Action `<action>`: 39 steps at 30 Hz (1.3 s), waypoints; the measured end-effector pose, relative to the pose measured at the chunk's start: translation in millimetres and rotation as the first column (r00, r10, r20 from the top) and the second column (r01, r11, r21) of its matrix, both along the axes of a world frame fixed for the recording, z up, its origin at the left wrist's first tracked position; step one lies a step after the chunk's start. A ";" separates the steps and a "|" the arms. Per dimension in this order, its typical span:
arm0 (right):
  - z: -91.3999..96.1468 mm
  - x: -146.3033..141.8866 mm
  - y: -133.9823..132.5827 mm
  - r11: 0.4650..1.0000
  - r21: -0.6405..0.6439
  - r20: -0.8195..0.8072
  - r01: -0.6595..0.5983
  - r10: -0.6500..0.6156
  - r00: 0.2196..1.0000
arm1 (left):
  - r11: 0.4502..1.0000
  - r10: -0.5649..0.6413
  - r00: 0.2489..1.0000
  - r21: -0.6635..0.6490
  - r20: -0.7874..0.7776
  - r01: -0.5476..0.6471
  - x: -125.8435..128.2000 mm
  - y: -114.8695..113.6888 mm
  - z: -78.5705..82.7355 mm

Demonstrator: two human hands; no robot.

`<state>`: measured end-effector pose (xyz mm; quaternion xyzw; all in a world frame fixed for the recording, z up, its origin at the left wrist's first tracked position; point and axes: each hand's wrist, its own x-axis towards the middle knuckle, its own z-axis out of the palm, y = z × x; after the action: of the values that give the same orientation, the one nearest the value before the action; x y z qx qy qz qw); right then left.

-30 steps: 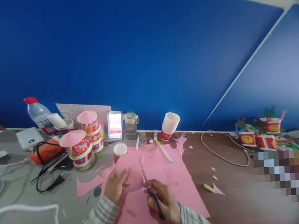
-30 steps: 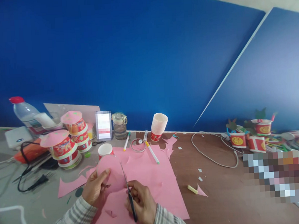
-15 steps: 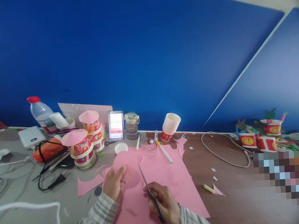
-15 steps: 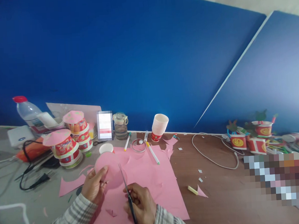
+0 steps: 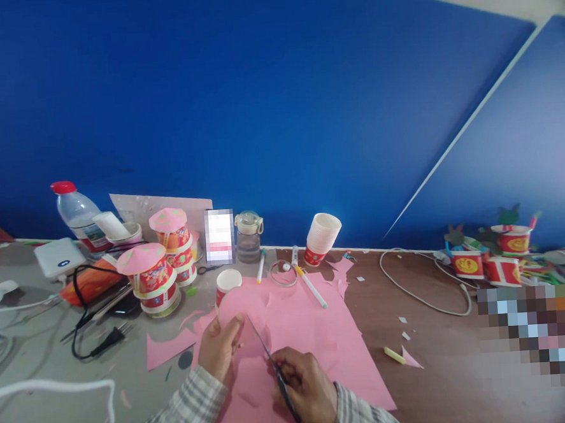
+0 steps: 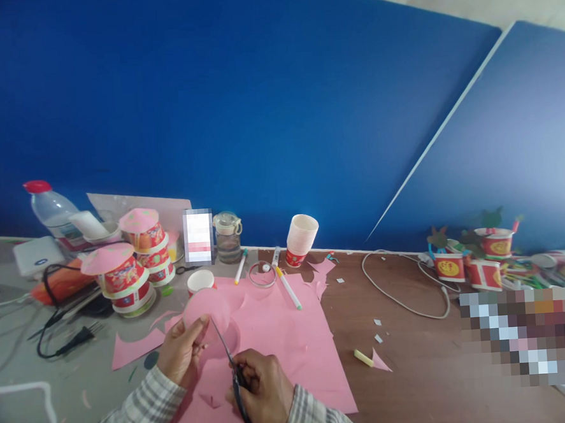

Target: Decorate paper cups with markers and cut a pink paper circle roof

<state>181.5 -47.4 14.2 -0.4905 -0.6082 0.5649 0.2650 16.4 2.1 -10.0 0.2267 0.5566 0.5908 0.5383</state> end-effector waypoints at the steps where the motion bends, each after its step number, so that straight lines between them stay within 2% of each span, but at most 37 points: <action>1: 0.1 0.0 0.1 1.000 -0.003 0.008 0.000 0.000 1.000 | 1.000 0.013 1.000 0.020 0.006 -0.013 -0.1 0.0 -0.8; 12: -2.1 0.7 0.5 1.000 -0.013 0.019 -0.027 0.027 0.999 | 0.994 0.059 0.996 0.086 0.064 -0.064 -3.9 3.8 -0.1; 23: -0.7 0.1 1.7 1.000 -0.002 0.043 -0.029 0.029 0.999 | 0.995 0.056 0.996 0.081 0.067 -0.062 0.1 0.7 3.7; 39: -2.7 -1.1 1.5 0.999 -0.052 0.008 -0.015 0.016 1.000 | 0.997 0.043 0.996 0.064 0.080 -0.049 0.4 0.2 6.2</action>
<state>180.4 -45.9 11.5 -0.4949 -0.5983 0.5805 0.2453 16.9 2.4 -3.8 0.2079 0.5203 0.6295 0.5384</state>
